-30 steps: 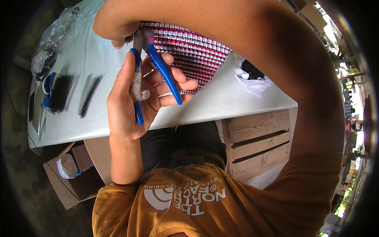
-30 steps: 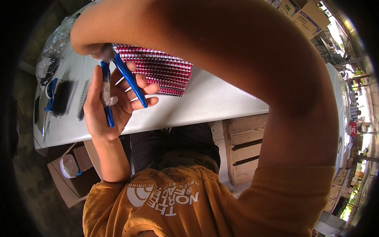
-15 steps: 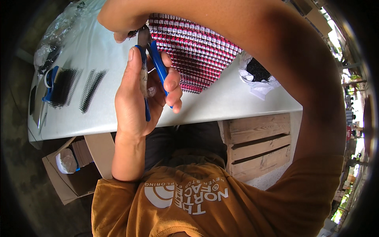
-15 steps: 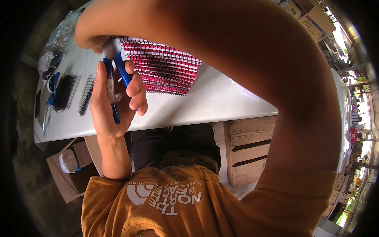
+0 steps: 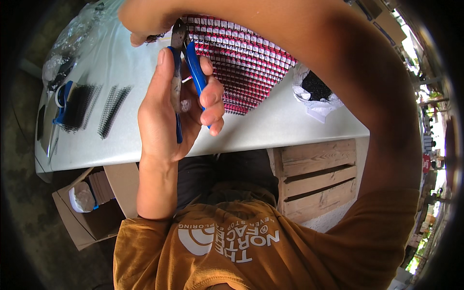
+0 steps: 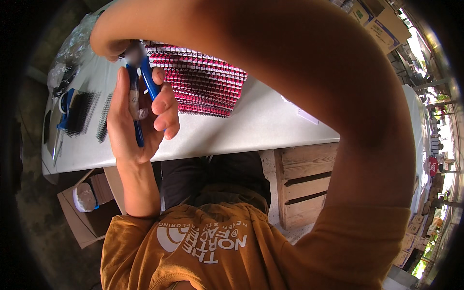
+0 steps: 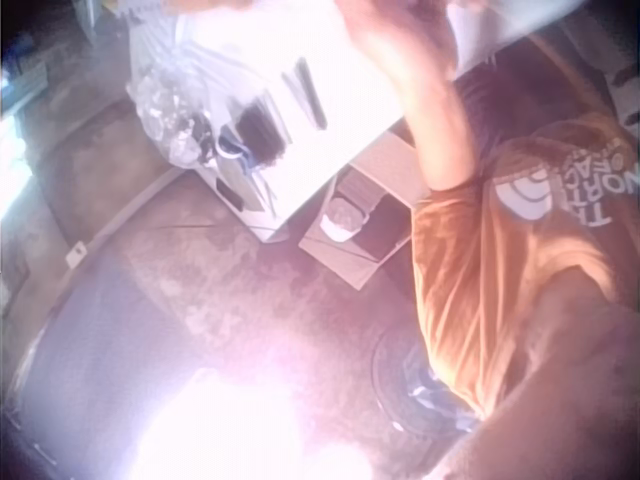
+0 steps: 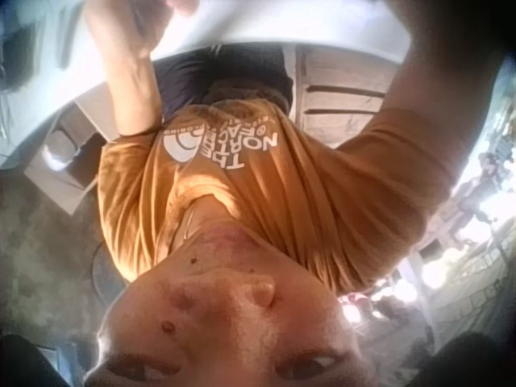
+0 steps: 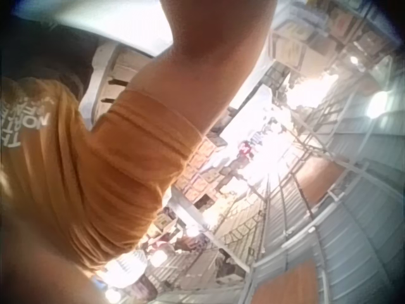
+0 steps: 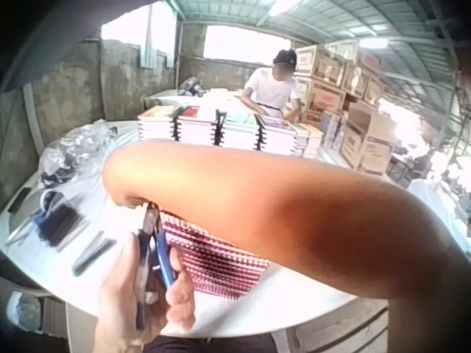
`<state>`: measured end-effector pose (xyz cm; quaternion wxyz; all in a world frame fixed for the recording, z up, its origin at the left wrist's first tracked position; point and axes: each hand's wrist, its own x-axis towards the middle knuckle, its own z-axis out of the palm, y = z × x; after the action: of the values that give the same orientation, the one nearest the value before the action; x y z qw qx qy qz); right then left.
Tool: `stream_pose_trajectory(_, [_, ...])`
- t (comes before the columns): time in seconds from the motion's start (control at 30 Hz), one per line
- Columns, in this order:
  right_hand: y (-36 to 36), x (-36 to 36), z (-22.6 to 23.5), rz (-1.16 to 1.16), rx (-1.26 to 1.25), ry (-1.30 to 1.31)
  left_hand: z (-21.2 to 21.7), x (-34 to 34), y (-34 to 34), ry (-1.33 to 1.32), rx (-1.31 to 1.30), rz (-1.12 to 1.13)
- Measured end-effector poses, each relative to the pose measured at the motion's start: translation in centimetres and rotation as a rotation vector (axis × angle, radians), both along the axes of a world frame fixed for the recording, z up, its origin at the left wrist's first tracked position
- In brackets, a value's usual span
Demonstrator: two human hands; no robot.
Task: The person trims excess wire from the spiral coils of notebooks using a pair of pliers. They pick up a stack of pink notebooks, use the tool to cut the ends of the spiral bindings one at a time, and then set the stack down on a work surface.
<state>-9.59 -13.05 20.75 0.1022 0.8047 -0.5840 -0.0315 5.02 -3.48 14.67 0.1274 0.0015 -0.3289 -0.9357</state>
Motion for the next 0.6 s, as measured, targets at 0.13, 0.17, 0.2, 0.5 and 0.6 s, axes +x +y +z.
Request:
stream_pose_trajectory(0.13, [0.0,0.2,0.6,0.013,-0.002,0.003,0.5,-0.1,0.8,-0.026,-0.076,0.015])
stream_pose_trajectory(0.17, [0.0,0.3,0.9,0.016,-0.005,0.003,0.7,0.0,0.9,-0.034,-0.097,0.017])
stream_pose_trajectory(0.2, [0.0,0.4,1.2,0.021,-0.004,0.005,-0.8,-0.4,-0.6,0.143,-0.089,-0.13])
stream_pose_trajectory(0.5, [0.9,0.0,1.5,0.035,-0.004,0.009,-0.4,-0.6,-0.8,0.141,-0.043,-0.115])
stream_pose_trajectory(0.6, [1.3,0.1,1.6,0.031,-0.01,-0.004,1.0,-0.9,0.0,-0.026,-0.074,0.015])
